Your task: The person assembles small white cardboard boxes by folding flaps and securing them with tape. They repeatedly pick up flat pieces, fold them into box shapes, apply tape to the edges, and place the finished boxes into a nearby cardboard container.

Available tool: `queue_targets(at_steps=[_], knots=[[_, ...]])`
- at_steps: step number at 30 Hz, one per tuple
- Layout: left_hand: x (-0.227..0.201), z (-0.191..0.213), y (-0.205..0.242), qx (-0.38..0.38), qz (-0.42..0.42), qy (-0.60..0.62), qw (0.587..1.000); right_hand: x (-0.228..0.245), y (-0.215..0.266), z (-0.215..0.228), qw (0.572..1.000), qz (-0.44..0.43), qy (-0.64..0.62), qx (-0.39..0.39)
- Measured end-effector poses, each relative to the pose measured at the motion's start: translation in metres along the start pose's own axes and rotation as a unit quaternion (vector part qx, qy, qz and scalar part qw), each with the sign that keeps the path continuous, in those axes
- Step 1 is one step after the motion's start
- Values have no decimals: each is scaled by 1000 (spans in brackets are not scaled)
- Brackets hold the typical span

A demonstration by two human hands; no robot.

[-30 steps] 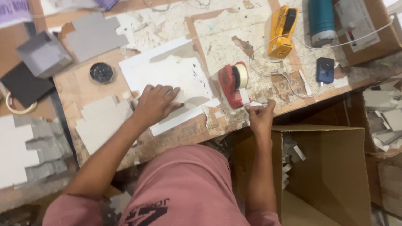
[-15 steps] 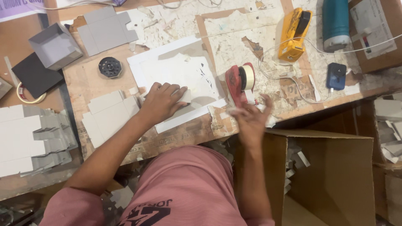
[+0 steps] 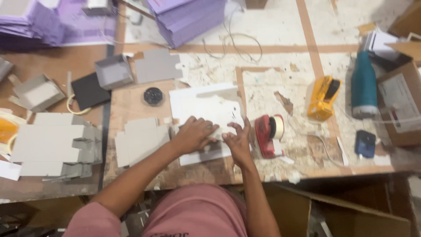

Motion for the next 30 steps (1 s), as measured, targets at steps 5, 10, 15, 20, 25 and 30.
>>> queue_targets(at_steps=[5, 10, 15, 20, 25, 30], knots=[[-1, 2, 2, 17, 0, -6, 1000, 3, 2, -2, 1000, -20, 4, -20], [1, 2, 1, 2, -6, -10, 1000, 7, -1, -4, 1000, -18, -2, 20], [2, -1, 3, 0, -11, -5, 1000, 11, -6, -5, 999, -23, 5, 38], [2, -4, 5, -7, -13, -11, 1000, 15, -9, -5, 997, -32, 64, 33], [-2, -5, 6, 9, -6, -17, 1000, 23, -6, -11, 996, -25, 72, 41], [-2, -7, 6, 3, -6, -30, 1000, 24, -5, -14, 996, -23, 72, 47]])
Point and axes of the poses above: each hand's wrist, its own y-axis away from the middle knuckle, its own z-axis out of the back of the hand, x = y × z, the point moved 3 cm from there along -y, towards the middle knuckle, and after that the axes turned 12 degrees about -y, right-handed, at the moved point
